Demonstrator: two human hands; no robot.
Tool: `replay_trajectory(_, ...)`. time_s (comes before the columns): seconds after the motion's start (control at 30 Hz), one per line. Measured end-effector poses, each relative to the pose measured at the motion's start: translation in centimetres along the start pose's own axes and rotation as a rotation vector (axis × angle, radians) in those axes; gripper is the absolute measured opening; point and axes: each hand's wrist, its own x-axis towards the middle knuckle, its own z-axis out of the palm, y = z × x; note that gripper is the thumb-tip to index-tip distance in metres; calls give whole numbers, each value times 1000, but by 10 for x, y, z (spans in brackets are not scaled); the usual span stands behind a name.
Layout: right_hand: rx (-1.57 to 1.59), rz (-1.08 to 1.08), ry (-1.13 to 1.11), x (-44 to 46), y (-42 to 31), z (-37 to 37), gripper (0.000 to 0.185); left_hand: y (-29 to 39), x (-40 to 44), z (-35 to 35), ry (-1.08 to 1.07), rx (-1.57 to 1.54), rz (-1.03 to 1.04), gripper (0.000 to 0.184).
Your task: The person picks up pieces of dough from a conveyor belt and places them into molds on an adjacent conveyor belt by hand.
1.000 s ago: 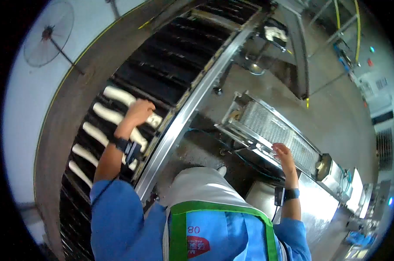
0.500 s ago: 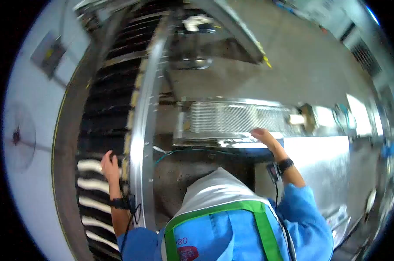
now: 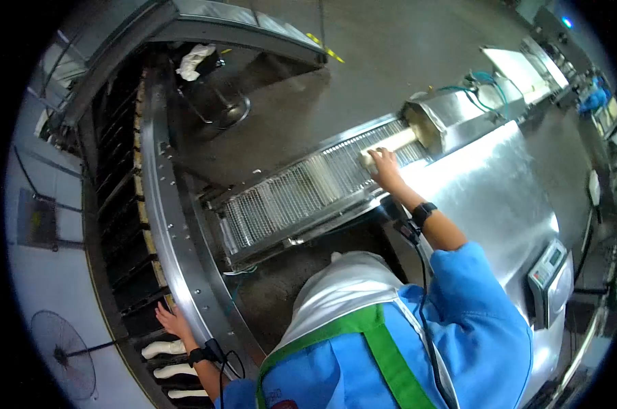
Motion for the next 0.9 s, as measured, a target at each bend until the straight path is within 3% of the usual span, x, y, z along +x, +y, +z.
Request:
replay_trajectory(0.07,-29,31,-37,8,2,1,58,-8,4,6,-23,-84,97,53)
replay_trajectory(0.2,-129,13,-175,21,-2,5,64,9,-5,7,-26,-81,-37,60)
replay_trajectory(0.27,-253,-75,-128,31,6,31,61,23,-9,-4,-91,-71,-102,62)
replay_trajectory(0.33,-213,-58,-187,36,-12,25,49,39,-13,-14,-94,-70,-144,61)
replay_trajectory(0.4,-332,-123,-107,40,-16,36,29,48,-11,-15,-43,-41,-150,61)
replay_trajectory(0.5,-251,-110,-107,45,-32,37,24,45,15,-8,67,-56,-54,57)
replay_trajectory(0.6,144,66,-74,41,-34,9,40,41,49,17,154,-47,80,59)
replay_trajectory(0.63,338,12,86,37,-19,11,40,40,64,28,154,-56,90,60)
replay_trajectory(0.67,640,50,95,24,-15,-21,44,53,70,25,114,-102,97,57)
replay_trajectory(0.73,911,131,355,-11,-2,-58,50,84,80,22,5,-255,104,52)
replay_trajectory(0.8,1154,231,389,-54,24,-87,49,109,81,35,16,-289,238,49)
replay_trajectory(0.87,1410,449,433,-108,44,-121,32,152,69,26,-71,-315,238,48)
replay_trajectory(0.9,1492,559,562,-131,75,-107,32,162,69,32,-66,-391,342,48)
